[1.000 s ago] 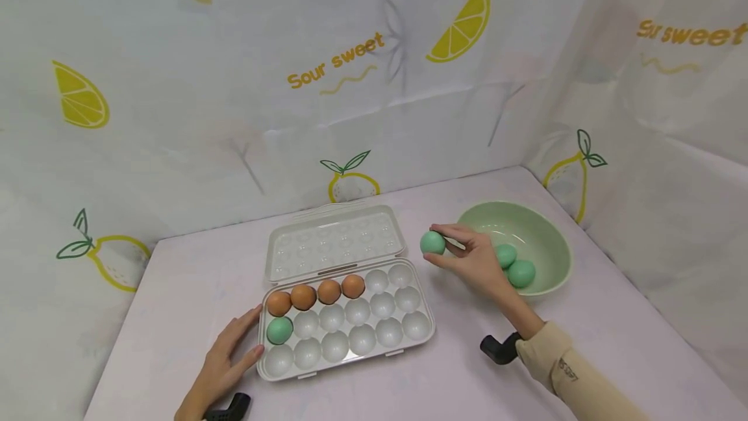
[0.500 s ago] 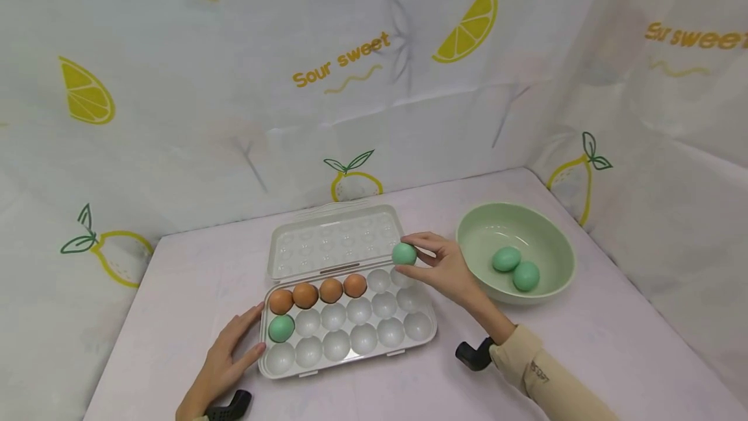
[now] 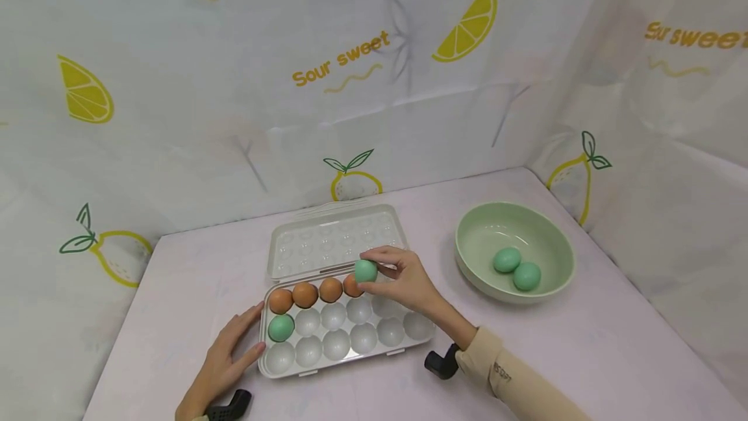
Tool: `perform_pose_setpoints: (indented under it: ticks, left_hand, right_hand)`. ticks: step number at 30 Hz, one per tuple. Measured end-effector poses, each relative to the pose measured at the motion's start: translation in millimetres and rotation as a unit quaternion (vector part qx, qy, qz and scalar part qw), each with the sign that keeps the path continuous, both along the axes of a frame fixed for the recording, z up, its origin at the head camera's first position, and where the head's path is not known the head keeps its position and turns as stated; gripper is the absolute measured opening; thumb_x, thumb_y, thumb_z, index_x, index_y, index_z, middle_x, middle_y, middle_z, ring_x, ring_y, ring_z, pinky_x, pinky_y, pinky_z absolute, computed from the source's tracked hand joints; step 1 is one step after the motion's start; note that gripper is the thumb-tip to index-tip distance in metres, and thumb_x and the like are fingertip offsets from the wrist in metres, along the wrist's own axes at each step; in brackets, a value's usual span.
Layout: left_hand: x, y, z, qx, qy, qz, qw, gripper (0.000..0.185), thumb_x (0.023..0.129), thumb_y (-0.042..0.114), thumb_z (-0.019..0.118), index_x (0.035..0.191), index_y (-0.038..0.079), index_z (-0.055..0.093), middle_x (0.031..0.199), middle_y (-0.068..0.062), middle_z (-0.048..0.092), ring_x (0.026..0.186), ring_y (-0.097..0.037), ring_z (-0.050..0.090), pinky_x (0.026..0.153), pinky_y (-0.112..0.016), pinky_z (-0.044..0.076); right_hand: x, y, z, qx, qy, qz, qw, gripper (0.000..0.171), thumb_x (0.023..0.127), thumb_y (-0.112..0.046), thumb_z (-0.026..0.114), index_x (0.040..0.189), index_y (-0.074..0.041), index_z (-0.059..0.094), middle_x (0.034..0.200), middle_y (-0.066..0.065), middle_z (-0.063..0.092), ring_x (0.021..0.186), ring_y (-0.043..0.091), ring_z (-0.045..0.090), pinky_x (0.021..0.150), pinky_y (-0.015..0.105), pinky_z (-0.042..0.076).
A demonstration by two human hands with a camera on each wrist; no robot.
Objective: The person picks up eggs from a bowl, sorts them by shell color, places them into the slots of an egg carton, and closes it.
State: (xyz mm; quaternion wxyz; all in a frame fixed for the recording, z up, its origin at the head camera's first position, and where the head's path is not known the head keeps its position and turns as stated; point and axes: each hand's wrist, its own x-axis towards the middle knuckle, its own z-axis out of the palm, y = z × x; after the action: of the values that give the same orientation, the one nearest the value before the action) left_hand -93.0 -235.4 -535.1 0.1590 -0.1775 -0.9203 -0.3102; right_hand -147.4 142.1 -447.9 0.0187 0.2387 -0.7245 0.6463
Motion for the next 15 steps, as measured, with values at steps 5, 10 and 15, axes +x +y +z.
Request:
perform_pose_setpoints:
  ticks: [5,10,15]
  left_hand:
    - [0.2,-1.2,-0.5,0.003,0.008,-0.006,0.9999,0.070,0.081,0.023,0.079,0.146,0.017,0.057,0.140,-0.011,0.066,0.127,-0.036,0.057,0.120,-0.002,0.012]
    - [0.1,-1.2,-0.4,0.008,0.003,-0.008,0.9999,0.070,0.081,0.023,0.079,0.148,0.019,0.056,0.142,-0.010,0.066,0.128,-0.037,0.056,0.120,-0.002,0.011]
    - [0.2,-0.5,1.0,0.008,0.000,-0.007,0.9999,0.070,0.082,0.024,0.079,0.148,0.019,0.056,0.142,-0.009,0.066,0.129,-0.037,0.057,0.120,-0.002,0.011]
  right_hand:
    - [5.3,-30.9,-5.3,-0.020,-0.006,0.047,0.999,0.049,0.076,0.007,0.083,0.122,0.014,0.066,0.124,0.033,0.064,0.111,-0.002,0.065,0.098,0.025,0.058]
    - [11.9,-58.3,-10.1,-0.032,-0.009,0.082,0.996,0.051,0.078,0.005,0.082,0.125,0.013,0.065,0.124,0.033,0.064,0.109,-0.001,0.066,0.097,0.024,0.059]
    - [14.9,-76.6,-16.1,-0.040,0.009,0.096,0.995,0.046,0.077,0.004,0.083,0.119,0.015,0.068,0.118,0.029,0.067,0.108,-0.001,0.063,0.098,0.026,0.059]
